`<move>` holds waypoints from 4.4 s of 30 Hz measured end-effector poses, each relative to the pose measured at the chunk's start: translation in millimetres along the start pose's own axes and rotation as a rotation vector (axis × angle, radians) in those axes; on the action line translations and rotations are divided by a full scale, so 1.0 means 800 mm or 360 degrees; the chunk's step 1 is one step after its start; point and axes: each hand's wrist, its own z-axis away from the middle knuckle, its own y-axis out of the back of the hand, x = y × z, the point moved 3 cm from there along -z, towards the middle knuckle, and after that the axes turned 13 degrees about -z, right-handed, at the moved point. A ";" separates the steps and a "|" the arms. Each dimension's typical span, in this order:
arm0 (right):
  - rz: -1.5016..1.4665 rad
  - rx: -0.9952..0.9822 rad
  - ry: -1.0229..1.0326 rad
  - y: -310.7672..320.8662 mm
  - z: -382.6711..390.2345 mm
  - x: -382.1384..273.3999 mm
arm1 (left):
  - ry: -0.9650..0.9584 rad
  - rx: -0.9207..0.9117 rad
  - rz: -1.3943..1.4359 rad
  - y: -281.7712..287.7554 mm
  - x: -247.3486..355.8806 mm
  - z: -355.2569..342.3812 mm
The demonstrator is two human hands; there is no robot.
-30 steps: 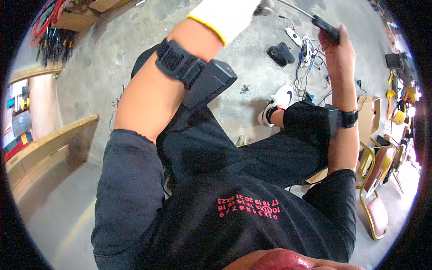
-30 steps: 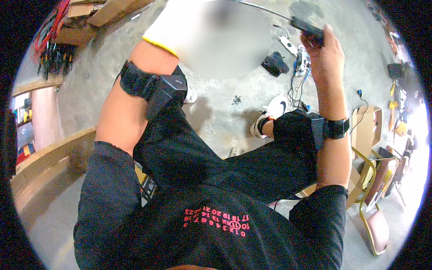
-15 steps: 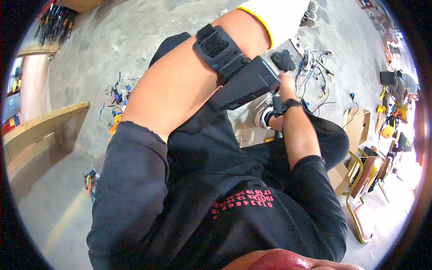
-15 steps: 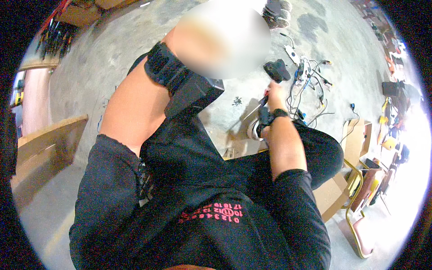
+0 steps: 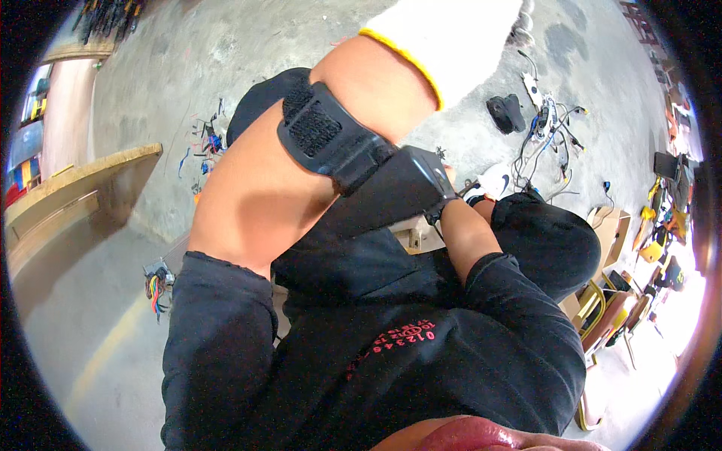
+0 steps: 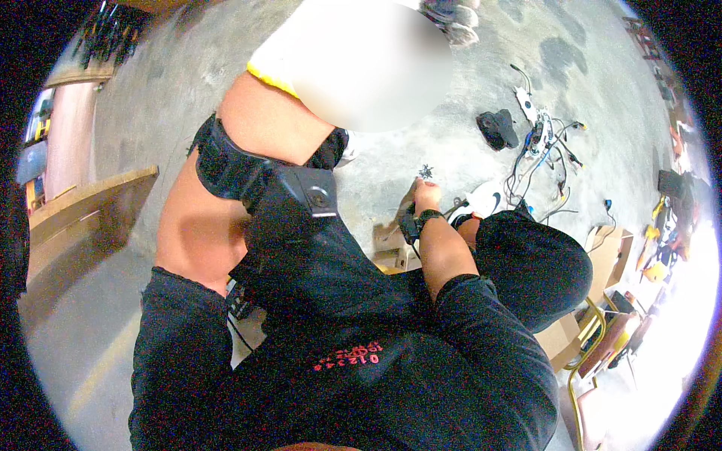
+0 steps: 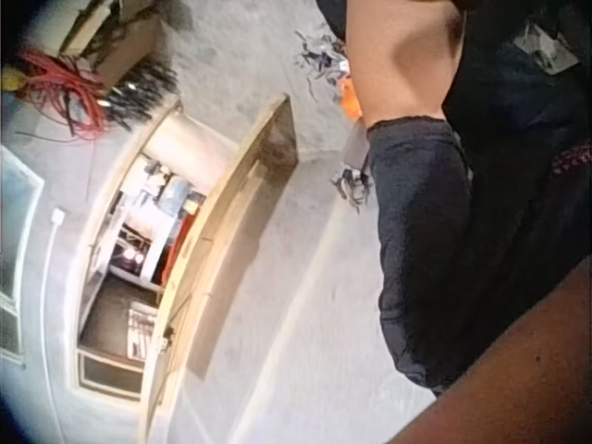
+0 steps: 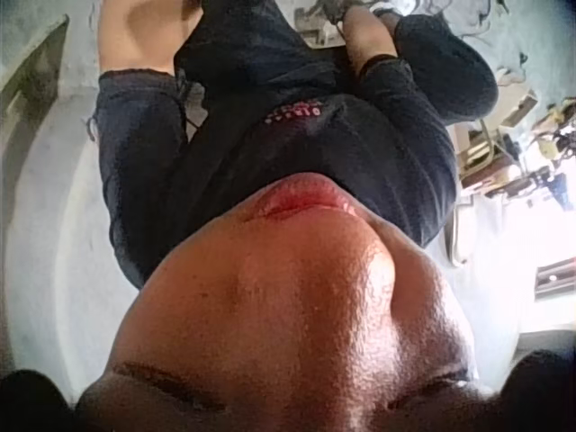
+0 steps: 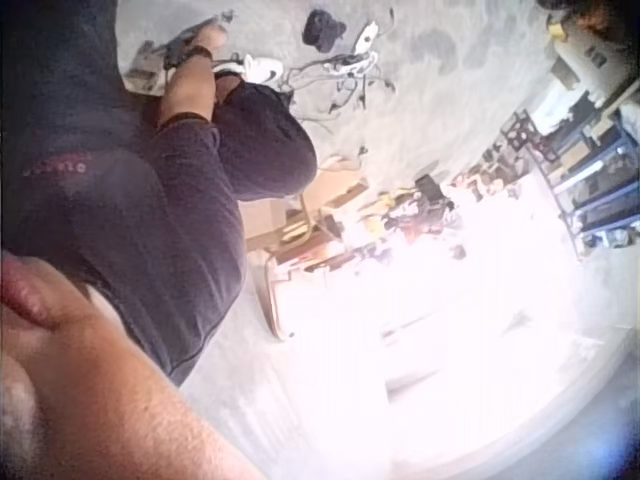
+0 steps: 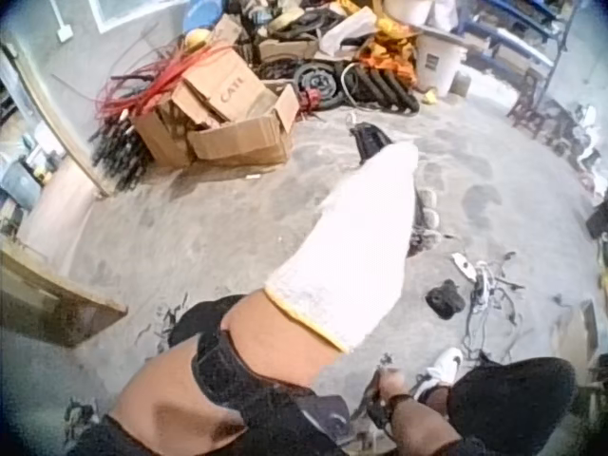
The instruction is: Disassembling and inspecting an electronic component using a screwdriver.
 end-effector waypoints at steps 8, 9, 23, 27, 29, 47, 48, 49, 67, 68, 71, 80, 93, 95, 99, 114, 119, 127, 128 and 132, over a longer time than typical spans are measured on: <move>0.2081 -0.0412 0.0736 -0.027 -0.059 0.014 | -0.0100 0.0036 -0.0064 0.004 0.007 -0.011; 0.2616 -0.0338 0.1000 -0.026 -0.067 0.020 | -0.0117 0.0050 -0.0073 0.005 0.009 -0.013; 0.2442 -0.0202 0.0663 -0.018 -0.066 0.028 | -0.0227 0.0102 -0.0165 -0.001 0.012 -0.019; 0.2840 -0.0367 0.0832 -0.028 -0.041 -0.022 | -0.0274 0.0071 -0.0187 -0.015 0.016 -0.031; 0.3308 -0.0643 0.1018 -0.025 -0.020 -0.072 | -0.0304 -0.0012 -0.0105 -0.031 0.021 -0.042; -0.0796 -0.0327 0.1476 0.053 0.343 -0.623 | 0.0069 -0.0563 0.0382 -0.153 0.002 -0.096; -0.0766 -0.0382 0.1448 0.058 0.350 -0.623 | 0.0038 -0.0567 0.0363 -0.151 0.002 -0.093; -0.0735 -0.0441 0.1408 0.061 0.355 -0.624 | 0.0005 -0.0568 0.0342 -0.148 0.004 -0.091; -0.0223 -0.0352 0.2379 0.053 0.388 -0.641 | -0.0092 -0.0843 0.0241 -0.168 0.002 -0.073; -0.0253 -0.0372 0.2326 0.052 0.386 -0.640 | -0.0067 -0.0868 0.0370 -0.167 0.001 -0.074; -0.0273 -0.0385 0.2330 0.055 0.385 -0.635 | -0.0192 -0.0832 0.0262 -0.168 -0.001 -0.073; -0.0396 -0.0468 0.2381 0.068 0.394 -0.622 | -0.0419 -0.0665 -0.0121 -0.182 0.004 -0.047; -0.0400 -0.0504 0.2352 0.065 0.394 -0.619 | -0.0494 -0.0763 -0.0422 -0.167 0.003 -0.045; -0.0393 -0.0535 0.2356 0.065 0.395 -0.618 | -0.0497 -0.0751 -0.0430 -0.165 0.004 -0.042; -0.0419 -0.0569 0.2312 0.064 0.397 -0.616 | -0.0517 -0.0753 -0.0500 -0.166 0.003 -0.037; -0.0379 -0.0871 0.2041 0.067 0.383 -0.621 | -0.0434 -0.0693 -0.0679 -0.159 0.005 -0.033; -0.0279 -0.1153 0.1883 0.063 0.385 -0.620 | -0.0359 -0.0821 -0.0413 -0.156 0.006 -0.032; -0.0227 -0.1180 0.1861 0.060 0.392 -0.617 | -0.0271 -0.0935 -0.0333 -0.157 0.012 -0.026; -0.0246 -0.1139 0.1770 0.058 0.392 -0.616 | -0.0302 -0.0870 -0.0435 -0.157 0.012 -0.027; -0.0232 -0.0777 0.1642 0.059 0.391 -0.617 | -0.0254 -0.0819 -0.0433 -0.156 0.006 -0.032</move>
